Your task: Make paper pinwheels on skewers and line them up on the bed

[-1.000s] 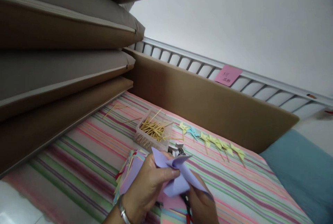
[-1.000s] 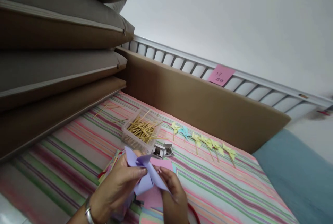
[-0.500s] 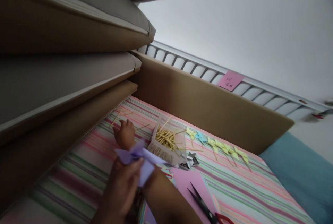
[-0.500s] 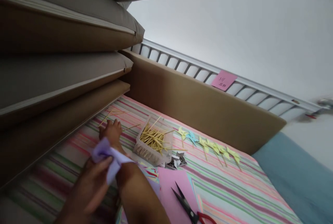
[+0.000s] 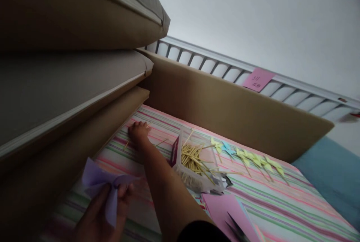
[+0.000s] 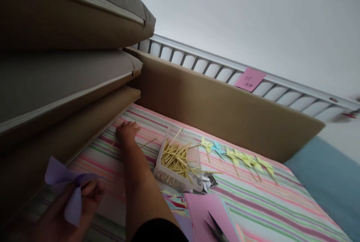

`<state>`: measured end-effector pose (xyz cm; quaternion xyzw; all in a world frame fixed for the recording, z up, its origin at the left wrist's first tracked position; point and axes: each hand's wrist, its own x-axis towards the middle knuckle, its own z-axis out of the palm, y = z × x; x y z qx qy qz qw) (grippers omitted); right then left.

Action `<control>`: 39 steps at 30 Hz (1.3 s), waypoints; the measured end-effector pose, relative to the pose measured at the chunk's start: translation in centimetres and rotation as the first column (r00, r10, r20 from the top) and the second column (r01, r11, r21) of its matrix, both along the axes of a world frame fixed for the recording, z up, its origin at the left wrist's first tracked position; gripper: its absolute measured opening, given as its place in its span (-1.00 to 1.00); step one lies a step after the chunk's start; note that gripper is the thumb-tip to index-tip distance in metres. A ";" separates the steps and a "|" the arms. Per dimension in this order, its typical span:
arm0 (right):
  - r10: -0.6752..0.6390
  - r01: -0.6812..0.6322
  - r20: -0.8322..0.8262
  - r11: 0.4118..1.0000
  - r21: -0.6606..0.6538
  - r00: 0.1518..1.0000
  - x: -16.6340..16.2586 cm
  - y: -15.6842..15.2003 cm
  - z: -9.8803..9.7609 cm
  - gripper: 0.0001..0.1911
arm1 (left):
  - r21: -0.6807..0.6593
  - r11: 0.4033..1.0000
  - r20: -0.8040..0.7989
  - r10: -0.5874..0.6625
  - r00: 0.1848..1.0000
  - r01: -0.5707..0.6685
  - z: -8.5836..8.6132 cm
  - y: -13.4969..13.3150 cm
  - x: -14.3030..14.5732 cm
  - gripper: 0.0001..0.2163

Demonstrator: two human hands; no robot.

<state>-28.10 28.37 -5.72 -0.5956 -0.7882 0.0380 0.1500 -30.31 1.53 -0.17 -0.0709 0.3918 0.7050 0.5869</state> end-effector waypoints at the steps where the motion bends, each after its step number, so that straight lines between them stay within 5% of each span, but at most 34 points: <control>1: -0.017 0.017 0.006 1.000 0.013 1.000 0.3 -0.1 -0.2 -0.65 | -0.007 1.000 0.004 0.007 1.000 -0.007 0.1 0.0 0.0 -0.86; 10: -0.075 0.071 0.065 0.996 0.062 0.995 5.6 -3.8 -0.6 -0.72 | 0.087 0.996 0.048 -0.004 0.999 -0.001 2.4 -0.5 2.3 -0.90; 19: -0.025 0.025 0.066 1.000 -0.001 0.997 9.5 -9.6 -0.2 -0.76 | 0.169 0.985 0.308 -0.030 0.951 -0.024 3.9 -0.8 2.8 -0.78; 23: -0.111 0.111 0.018 0.994 -0.007 0.994 10.5 -11.4 0.3 -0.73 | 0.206 0.976 0.330 0.002 0.944 -0.075 4.3 -1.0 2.7 -0.76; 28: -0.340 0.337 -0.034 0.939 -0.068 0.940 9.8 -11.3 0.7 -0.48 | 0.249 0.965 0.310 0.002 0.951 -0.083 4.0 -0.8 2.7 -0.77; 30: -0.365 0.360 -0.041 0.928 -0.099 0.930 9.3 -11.0 0.7 -0.53 | 0.237 0.968 0.291 0.006 0.957 -0.078 4.0 -0.7 2.7 -0.76; 34: -0.319 0.310 -0.045 0.940 -0.143 0.947 9.2 -10.5 0.5 -0.74 | 0.244 0.967 0.269 0.003 0.963 -0.071 4.0 -0.8 2.4 -0.76; 39: -0.188 0.170 -0.073 0.964 -0.206 0.979 10.3 -9.6 0.7 -0.73 | 0.268 0.961 0.281 -0.016 0.959 -0.063 3.6 -1.1 1.9 -0.77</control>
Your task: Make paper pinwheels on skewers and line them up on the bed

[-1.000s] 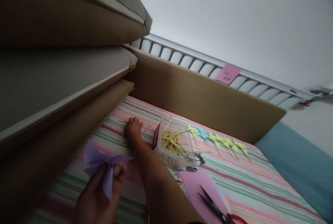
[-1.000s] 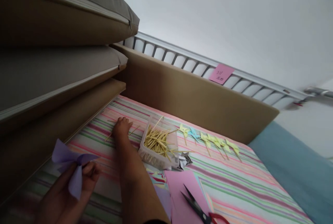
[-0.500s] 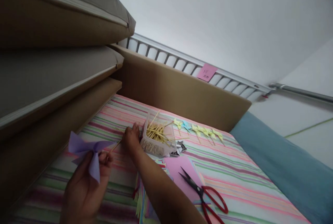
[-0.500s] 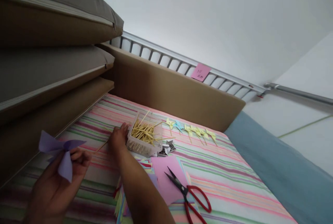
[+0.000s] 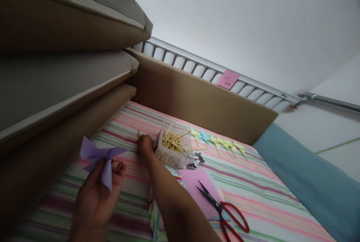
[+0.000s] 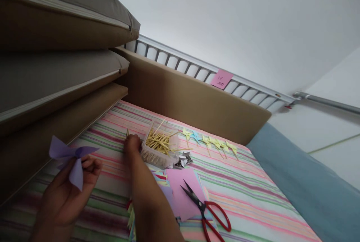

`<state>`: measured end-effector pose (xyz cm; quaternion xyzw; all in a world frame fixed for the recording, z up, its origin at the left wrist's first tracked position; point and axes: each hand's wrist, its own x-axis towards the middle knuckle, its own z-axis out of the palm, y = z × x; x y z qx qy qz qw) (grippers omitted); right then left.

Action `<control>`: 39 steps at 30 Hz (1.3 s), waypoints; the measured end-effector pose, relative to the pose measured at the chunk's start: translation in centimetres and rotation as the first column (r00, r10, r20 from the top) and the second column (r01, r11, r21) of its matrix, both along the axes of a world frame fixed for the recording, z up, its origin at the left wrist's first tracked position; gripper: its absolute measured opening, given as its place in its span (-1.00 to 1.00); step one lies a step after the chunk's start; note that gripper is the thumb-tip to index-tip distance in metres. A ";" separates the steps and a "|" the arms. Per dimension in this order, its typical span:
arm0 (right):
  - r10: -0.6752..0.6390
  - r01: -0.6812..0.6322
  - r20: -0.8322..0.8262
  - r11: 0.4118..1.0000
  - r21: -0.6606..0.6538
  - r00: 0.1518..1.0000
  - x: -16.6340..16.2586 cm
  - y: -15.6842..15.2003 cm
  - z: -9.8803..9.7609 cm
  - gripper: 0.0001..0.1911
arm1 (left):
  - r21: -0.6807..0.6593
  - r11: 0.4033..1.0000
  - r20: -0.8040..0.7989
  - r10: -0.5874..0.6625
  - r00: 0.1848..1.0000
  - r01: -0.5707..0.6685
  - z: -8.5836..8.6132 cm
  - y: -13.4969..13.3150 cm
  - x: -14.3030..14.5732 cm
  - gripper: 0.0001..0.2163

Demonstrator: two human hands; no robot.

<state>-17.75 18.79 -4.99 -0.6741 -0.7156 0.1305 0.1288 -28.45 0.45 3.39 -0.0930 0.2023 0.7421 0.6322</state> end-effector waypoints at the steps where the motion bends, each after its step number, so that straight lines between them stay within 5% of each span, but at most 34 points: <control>1: 0.029 -0.030 -0.012 1.000 -0.009 0.999 0.3 0.2 0.1 -0.73 | -0.005 1.000 0.004 0.002 1.000 -0.002 0.0 0.0 0.0 -0.77; 9: 0.145 -0.134 -0.148 0.987 0.085 0.978 1.0 -1.8 2.1 -0.84 | -0.042 0.999 -0.010 -0.001 1.000 0.001 1.2 -0.2 1.2 -0.76; 15: 0.163 -0.092 -0.278 0.963 0.253 0.947 1.1 -3.7 7.7 -0.68 | -0.097 0.995 -0.046 -0.028 0.999 0.024 1.4 -0.4 1.7 -0.76; 19: 0.084 0.002 -0.357 0.972 0.234 0.930 5.2 -3.4 11.5 -0.68 | -0.070 0.997 -0.053 -0.028 0.998 0.025 1.2 -0.6 1.7 -0.78; 23: -0.053 0.116 -0.346 0.980 0.163 0.937 10.8 -3.0 12.9 -0.79 | -0.020 1.000 -0.037 -0.016 0.999 0.015 1.7 -0.6 2.2 -0.75; 29: -0.060 0.097 -0.183 0.975 0.201 0.981 13.4 -5.4 13.3 -0.71 | -0.055 0.998 -0.038 0.000 0.999 -0.002 2.0 -0.2 3.6 -0.79; 32: 0.139 -0.117 -0.092 0.971 0.210 0.986 10.4 -8.9 12.0 -0.69 | -0.049 0.999 -0.061 -0.012 0.998 0.009 1.7 0.0 3.9 -0.79; 35: 0.313 -0.314 0.020 0.946 0.082 0.949 6.0 -11.5 9.1 -0.75 | -0.043 0.999 -0.099 -0.022 0.995 0.018 1.3 0.2 3.8 -0.79; 39: 0.255 -0.252 0.161 0.967 -0.037 0.954 1.7 -10.5 5.5 -0.64 | 0.015 1.000 -0.124 -0.013 0.992 0.015 0.8 0.1 3.3 -0.78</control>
